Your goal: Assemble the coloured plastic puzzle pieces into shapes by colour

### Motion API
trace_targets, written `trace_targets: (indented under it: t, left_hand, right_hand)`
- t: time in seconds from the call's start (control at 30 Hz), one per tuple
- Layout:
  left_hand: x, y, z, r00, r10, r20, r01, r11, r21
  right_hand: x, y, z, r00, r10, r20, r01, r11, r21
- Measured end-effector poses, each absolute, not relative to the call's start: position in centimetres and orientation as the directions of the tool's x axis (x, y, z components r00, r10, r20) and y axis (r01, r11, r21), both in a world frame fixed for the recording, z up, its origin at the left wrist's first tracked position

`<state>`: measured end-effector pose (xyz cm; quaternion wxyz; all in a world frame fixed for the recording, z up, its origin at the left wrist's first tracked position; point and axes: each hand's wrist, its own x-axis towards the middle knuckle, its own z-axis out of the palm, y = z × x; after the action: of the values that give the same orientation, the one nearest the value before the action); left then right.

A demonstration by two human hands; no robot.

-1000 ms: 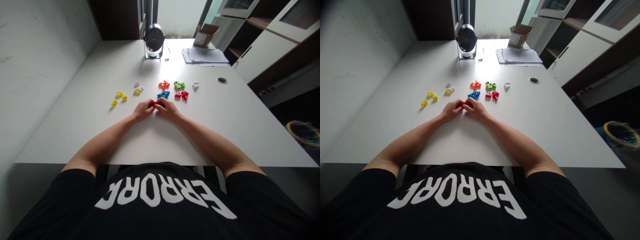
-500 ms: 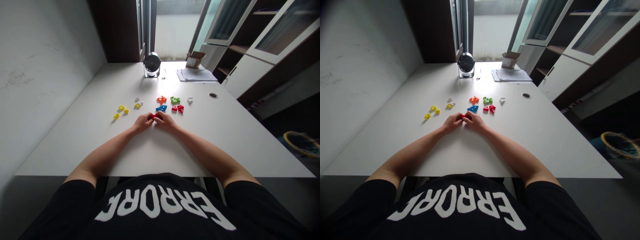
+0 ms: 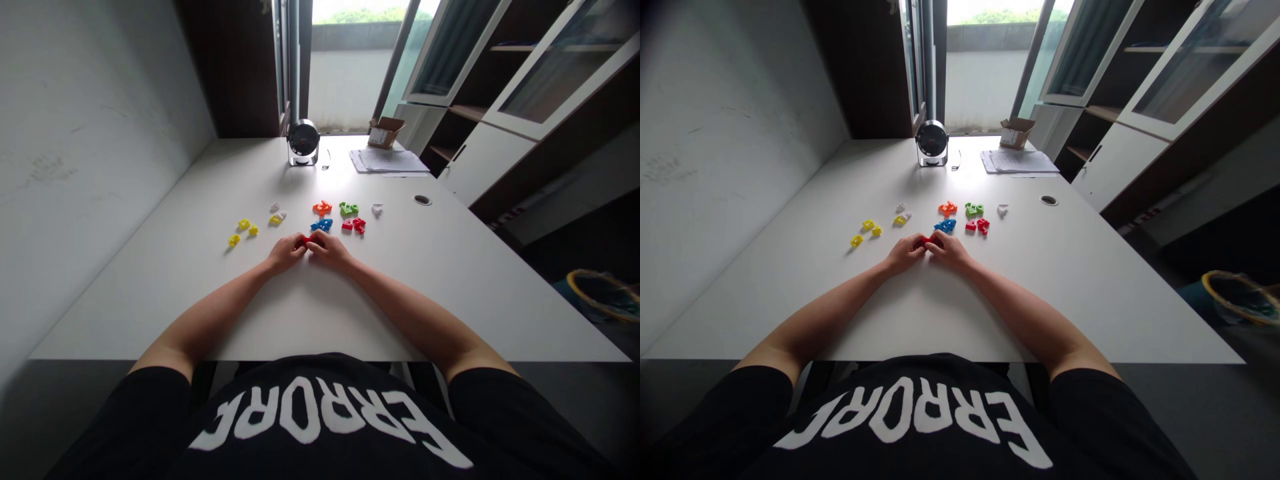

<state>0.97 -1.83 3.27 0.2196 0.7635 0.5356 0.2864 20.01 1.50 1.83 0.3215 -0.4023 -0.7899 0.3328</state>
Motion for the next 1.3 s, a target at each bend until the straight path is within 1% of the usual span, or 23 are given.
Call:
trace_targets:
  t: [0.3, 0.53, 0.7, 0.9, 1.3]
  left_hand:
    - [0.9, -1.7, 2.9, 0.272, 0.933, 0.237, 0.671, -0.361, 0.648]
    - [0.9, -1.7, 3.0, 0.255, 0.942, 0.219, 0.675, -0.335, 0.658]
    - [0.9, -1.7, 3.0, 0.237, 0.95, 0.202, 0.665, -0.31, 0.679]
    - [0.7, -1.5, 2.8, 0.232, 0.946, 0.226, 0.625, -0.323, 0.711]
    - [0.9, -1.3, 2.4, 0.141, 0.965, 0.22, 0.593, -0.26, 0.762]
  right_hand:
    - [20.1, 1.5, 1.9, -0.472, 0.847, 0.245, 0.41, 0.457, -0.79]
    - [20.1, 1.3, 1.9, -0.448, 0.861, 0.241, 0.404, 0.435, -0.805]
    - [20.1, 1.4, 1.7, -0.445, 0.864, 0.236, 0.366, 0.416, -0.833]
    - [20.1, 1.9, 1.0, -0.443, 0.86, 0.253, 0.341, 0.423, -0.84]
    - [20.1, 2.2, 0.6, -0.458, 0.846, 0.274, 0.273, 0.427, -0.862]
